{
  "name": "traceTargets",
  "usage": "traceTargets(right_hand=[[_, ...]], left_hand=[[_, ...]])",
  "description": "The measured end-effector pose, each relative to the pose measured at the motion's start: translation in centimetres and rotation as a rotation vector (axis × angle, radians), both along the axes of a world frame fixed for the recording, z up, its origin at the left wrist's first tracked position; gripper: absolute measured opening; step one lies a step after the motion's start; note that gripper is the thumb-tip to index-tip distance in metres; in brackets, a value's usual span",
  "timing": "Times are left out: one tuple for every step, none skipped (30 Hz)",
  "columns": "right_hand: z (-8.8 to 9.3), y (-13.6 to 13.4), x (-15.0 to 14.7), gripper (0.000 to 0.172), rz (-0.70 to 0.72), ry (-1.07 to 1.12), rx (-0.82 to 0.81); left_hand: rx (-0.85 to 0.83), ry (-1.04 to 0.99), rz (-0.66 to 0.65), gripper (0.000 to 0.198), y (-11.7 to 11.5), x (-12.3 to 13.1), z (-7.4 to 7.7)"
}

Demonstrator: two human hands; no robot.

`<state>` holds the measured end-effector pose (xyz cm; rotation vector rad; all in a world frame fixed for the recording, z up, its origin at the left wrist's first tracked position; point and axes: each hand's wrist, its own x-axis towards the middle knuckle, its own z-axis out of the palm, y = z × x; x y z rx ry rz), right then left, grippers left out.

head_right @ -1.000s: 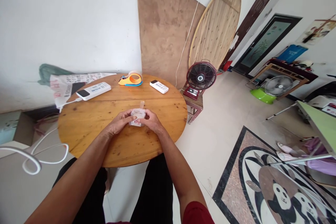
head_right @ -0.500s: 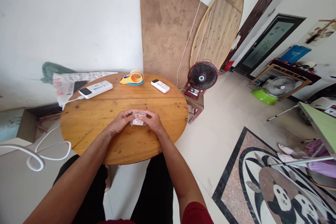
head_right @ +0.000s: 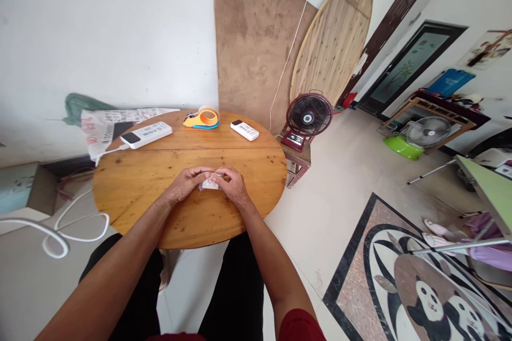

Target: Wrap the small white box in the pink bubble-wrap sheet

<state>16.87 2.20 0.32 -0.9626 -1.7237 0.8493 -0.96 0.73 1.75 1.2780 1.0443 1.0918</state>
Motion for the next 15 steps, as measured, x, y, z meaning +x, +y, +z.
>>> traceTargets(right_hand=[[0.12, -0.08, -0.04, 0.024, 0.0, -0.004, 0.005], [0.25, -0.17, -0.07, 0.023, 0.0, -0.006, 0.015], [0.37, -0.25, -0.09, 0.022, 0.0, -0.007, 0.028], [0.47, -0.34, -0.1, 0.021, -0.001, -0.007, 0.044], [0.55, -0.41, -0.1, 0.021, -0.002, -0.01, 0.061], [0.59, -0.48, -0.09, 0.021, -0.001, -0.017, 0.076], [0.61, -0.53, -0.07, 0.021, -0.001, -0.03, 0.086], [0.59, -0.57, -0.03, 0.021, 0.001, -0.047, 0.092], [0.55, -0.6, 0.02, 0.021, 0.003, -0.067, 0.094], [0.5, -0.62, 0.07, 0.022, 0.007, -0.087, 0.096], [0.44, -0.64, 0.12, 0.022, 0.009, -0.106, 0.097], [0.39, -0.66, 0.16, 0.023, 0.009, -0.12, 0.101], [0.36, -0.68, 0.19, 0.024, 0.008, -0.13, 0.108], [0.36, -0.71, 0.22, 0.025, 0.006, -0.139, 0.117], [0.38, -0.75, 0.22, 0.026, 0.004, -0.146, 0.128]], left_hand=[[0.006, 0.005, 0.001, 0.059, 0.04, 0.02, -0.06], [0.011, 0.009, 0.003, 0.058, 0.07, 0.05, -0.11], [0.015, 0.01, 0.004, 0.058, 0.1, 0.08, -0.15], [0.018, 0.008, 0.005, 0.057, 0.12, 0.11, -0.18], [0.018, 0.004, 0.006, 0.056, 0.15, 0.15, -0.2], [0.017, -0.002, 0.009, 0.055, 0.17, 0.19, -0.21], [0.017, -0.007, 0.013, 0.054, 0.19, 0.23, -0.22], [0.019, -0.01, 0.018, 0.054, 0.21, 0.27, -0.23], [0.022, -0.012, 0.024, 0.053, 0.23, 0.3, -0.24], [0.023, -0.011, 0.031, 0.053, 0.26, 0.34, -0.27], [0.024, -0.009, 0.035, 0.052, 0.29, 0.36, -0.31], [0.022, -0.009, 0.036, 0.051, 0.32, 0.38, -0.36], [0.02, -0.011, 0.037, 0.05, 0.35, 0.4, -0.42], [0.017, -0.016, 0.037, 0.049, 0.38, 0.41, -0.49], [0.017, -0.023, 0.034, 0.048, 0.41, 0.42, -0.56]])
